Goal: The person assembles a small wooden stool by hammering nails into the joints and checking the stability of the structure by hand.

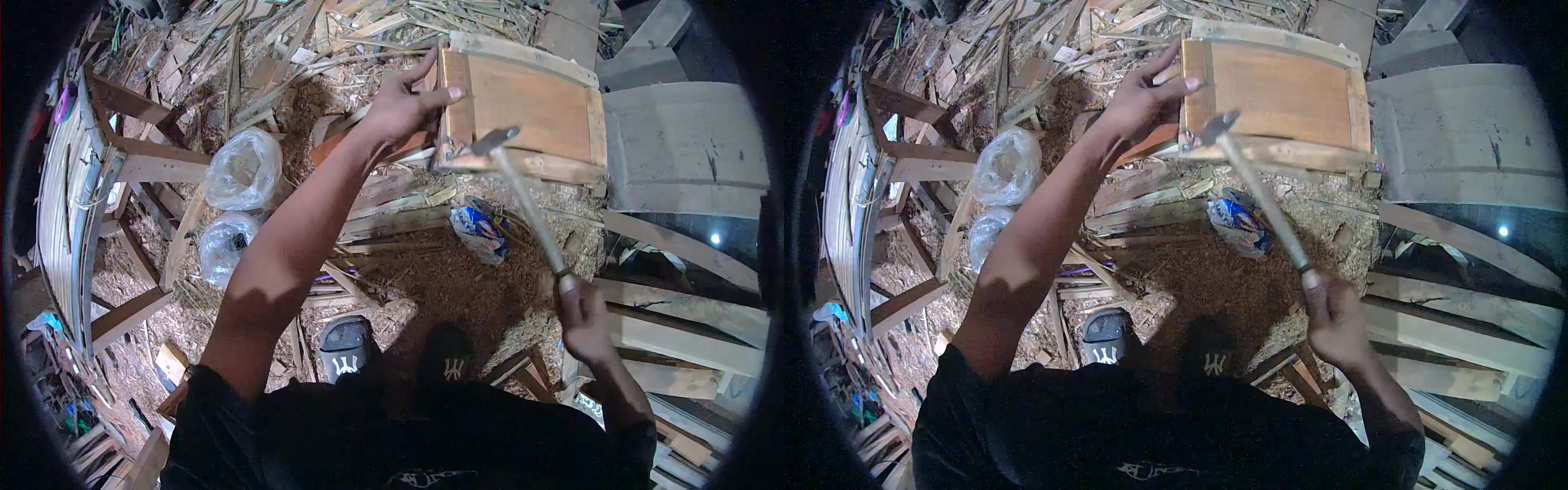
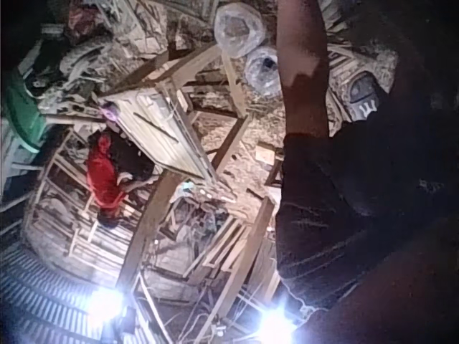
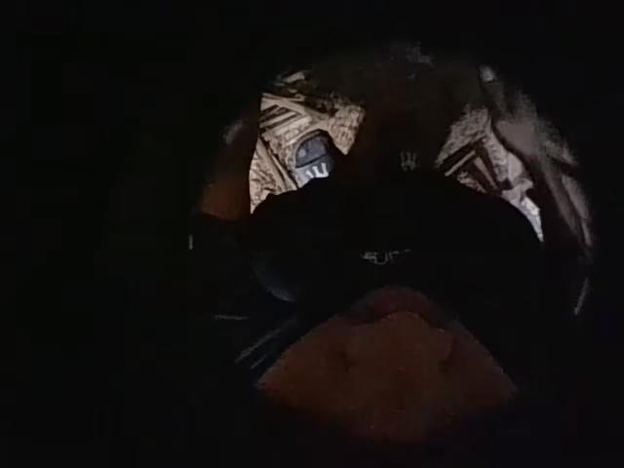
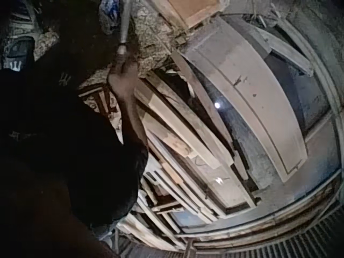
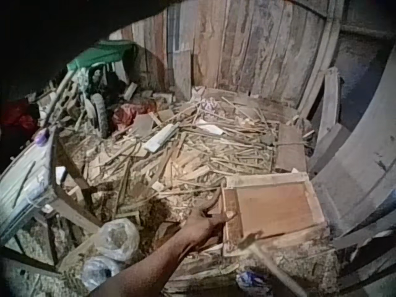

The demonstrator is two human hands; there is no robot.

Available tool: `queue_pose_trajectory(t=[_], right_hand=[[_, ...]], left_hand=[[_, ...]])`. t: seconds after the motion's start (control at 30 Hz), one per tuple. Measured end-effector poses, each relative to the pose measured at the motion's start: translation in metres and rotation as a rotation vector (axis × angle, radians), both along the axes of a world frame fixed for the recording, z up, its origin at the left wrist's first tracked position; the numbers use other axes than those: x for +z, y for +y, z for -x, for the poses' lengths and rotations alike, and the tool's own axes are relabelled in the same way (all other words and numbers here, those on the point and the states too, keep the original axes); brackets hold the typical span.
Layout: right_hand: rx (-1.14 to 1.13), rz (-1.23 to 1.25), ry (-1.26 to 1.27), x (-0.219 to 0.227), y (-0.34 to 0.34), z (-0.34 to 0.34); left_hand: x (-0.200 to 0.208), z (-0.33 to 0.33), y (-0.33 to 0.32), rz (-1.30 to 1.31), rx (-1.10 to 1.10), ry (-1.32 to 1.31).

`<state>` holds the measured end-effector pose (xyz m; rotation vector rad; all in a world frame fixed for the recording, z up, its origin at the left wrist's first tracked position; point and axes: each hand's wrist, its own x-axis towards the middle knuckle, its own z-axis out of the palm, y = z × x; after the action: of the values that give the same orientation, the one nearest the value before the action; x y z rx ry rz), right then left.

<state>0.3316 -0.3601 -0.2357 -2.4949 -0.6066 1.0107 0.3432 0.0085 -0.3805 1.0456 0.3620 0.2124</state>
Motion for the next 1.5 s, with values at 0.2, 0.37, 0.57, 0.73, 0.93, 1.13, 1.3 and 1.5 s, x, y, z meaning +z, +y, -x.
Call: queue_pose_trajectory(t=[0.2, 0.37, 0.57, 0.73, 0.93, 1.13, 1.3, 1.5], right_hand=[[-0.413, -0.673, 0.095, 0.030, 0.028, 0.003], [0.124, -0.128, -0.080, -0.002, 0.006, 0.000], [-0.318, -0.532, 0.102, 0.030, 0.032, -0.005], [0.107, -0.053, -0.079, 0.004, 0.013, 0.000], [-0.256, -0.432, 0.015, 0.029, 0.026, 0.000], [0.091, 0.079, -0.116, -0.014, 0.000, 0.001], [-0.222, -0.305, -0.058, 0.024, 0.018, -0.003], [-0.029, -0.076, -0.116, 0.002, 0.010, 0.003]], left_hand=[[-0.002, 0.009, 0.011, -0.038, -0.052, 0.055], [0.000, 0.002, 0.004, -0.009, -0.022, -0.006], [0.005, 0.020, 0.012, -0.044, -0.041, 0.076], [0.001, 0.003, 0.000, 0.011, -0.055, 0.007], [-0.005, 0.012, 0.009, 0.015, -0.042, 0.014], [0.000, 0.005, 0.002, 0.030, -0.056, -0.023], [0.010, 0.014, 0.007, -0.021, -0.065, 0.076], [0.005, 0.006, 0.000, 0.013, -0.081, -0.022]])
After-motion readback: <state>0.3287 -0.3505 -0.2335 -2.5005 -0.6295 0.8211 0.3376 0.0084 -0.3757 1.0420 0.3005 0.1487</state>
